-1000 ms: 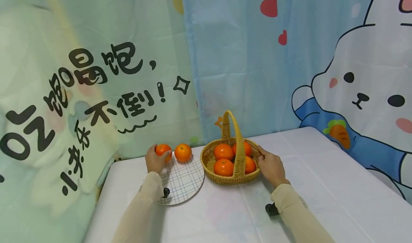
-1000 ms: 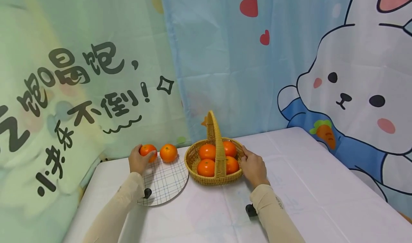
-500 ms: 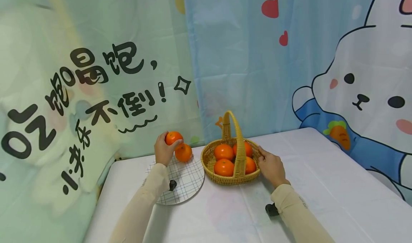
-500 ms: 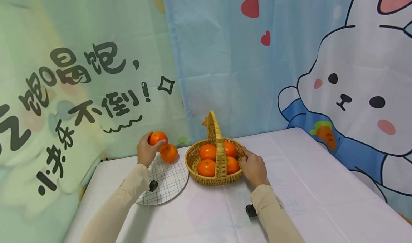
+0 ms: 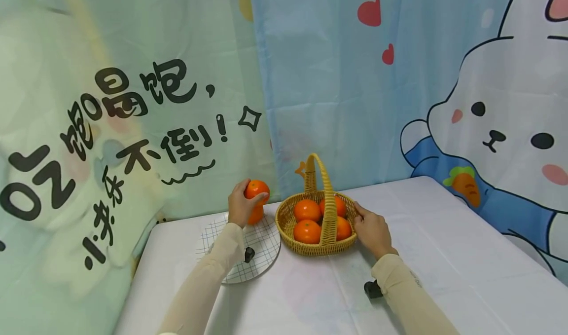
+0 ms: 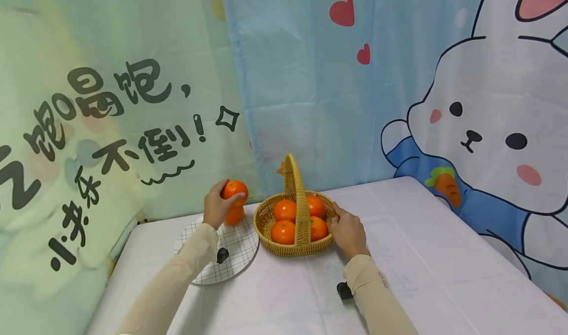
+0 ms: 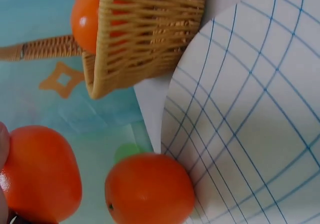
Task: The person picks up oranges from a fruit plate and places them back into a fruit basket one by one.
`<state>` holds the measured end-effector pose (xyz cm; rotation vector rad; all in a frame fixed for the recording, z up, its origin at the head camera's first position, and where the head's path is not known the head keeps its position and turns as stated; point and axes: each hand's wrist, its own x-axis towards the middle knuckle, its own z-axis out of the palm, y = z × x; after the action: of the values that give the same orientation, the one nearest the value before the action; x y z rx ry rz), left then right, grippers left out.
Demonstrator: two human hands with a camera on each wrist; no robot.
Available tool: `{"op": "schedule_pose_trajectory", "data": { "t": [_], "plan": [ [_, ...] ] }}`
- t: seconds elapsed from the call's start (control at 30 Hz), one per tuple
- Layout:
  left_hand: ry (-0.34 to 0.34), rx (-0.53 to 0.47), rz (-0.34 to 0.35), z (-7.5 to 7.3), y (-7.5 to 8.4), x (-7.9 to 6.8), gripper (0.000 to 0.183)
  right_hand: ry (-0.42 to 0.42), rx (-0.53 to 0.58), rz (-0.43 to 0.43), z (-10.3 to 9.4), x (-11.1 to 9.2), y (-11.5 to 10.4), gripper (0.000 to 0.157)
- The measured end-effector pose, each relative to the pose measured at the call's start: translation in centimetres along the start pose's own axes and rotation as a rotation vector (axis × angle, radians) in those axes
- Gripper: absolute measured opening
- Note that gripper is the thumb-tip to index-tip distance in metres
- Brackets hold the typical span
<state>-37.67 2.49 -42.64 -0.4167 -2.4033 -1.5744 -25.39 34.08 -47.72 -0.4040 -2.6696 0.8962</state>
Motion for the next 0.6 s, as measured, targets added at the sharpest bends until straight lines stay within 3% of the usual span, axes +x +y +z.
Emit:
{"op": "schedule_pose_trajectory", "data": {
  "t": [0.6],
  "plan": [
    [-0.205, -0.004, 0.136, 5.1, 4.2, -1.8, 0.069, 0.012, 0.004, 0.000, 0.0, -0.1, -0.2, 0.049]
  ]
}}
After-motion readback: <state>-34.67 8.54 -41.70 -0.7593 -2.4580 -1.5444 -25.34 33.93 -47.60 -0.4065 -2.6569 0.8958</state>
